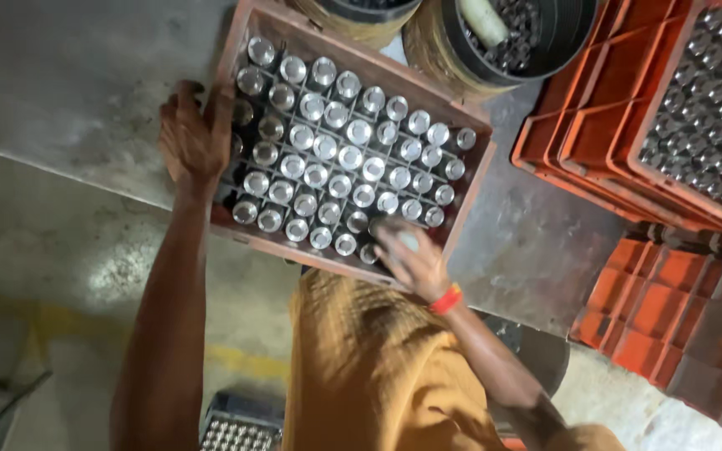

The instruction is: The person places small metal cups one by one into a divided tray on a steel table, then takes dark pieces from a bucket and presses them into the cups using a white cylindrical tool, working across the tray before lifting it away.

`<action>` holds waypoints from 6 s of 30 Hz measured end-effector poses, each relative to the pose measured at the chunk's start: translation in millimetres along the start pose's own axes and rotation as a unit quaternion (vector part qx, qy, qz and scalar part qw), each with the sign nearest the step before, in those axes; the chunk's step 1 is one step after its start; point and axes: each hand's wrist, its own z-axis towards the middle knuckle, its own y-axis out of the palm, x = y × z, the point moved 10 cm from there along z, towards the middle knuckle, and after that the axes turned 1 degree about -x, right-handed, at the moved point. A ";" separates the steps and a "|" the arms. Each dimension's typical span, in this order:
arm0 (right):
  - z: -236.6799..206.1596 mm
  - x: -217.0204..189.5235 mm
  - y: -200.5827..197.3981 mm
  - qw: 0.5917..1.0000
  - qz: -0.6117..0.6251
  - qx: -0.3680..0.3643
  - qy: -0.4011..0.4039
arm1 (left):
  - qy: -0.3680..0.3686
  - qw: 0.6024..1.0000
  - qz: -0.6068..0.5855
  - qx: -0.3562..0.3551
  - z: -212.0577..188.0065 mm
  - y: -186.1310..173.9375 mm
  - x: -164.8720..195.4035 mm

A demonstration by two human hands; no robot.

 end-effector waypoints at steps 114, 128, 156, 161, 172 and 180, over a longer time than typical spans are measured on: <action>115.6 66.0 -59.5 0.967 0.085 0.230 0.076 | -0.025 1.000 0.001 0.015 -14.6 -4.7 30.9; 162.1 76.3 -38.1 0.990 -0.040 0.132 0.020 | -0.059 0.998 0.000 -0.025 -13.6 -1.4 25.8; 98.1 87.1 -29.0 0.996 -0.048 0.067 0.028 | -0.063 0.997 0.021 -0.026 -18.2 4.3 24.6; 115.0 59.7 -46.5 0.966 0.092 0.240 -0.021 | -0.072 0.997 0.015 -0.020 -17.5 3.4 22.1; 168.8 72.3 -40.5 0.974 0.110 0.198 -0.004 | -0.060 0.998 0.017 -0.027 -22.7 4.1 28.3; 178.2 78.7 -26.4 0.964 0.063 0.258 0.026 | -0.096 0.992 -0.005 -0.087 -28.5 11.7 22.0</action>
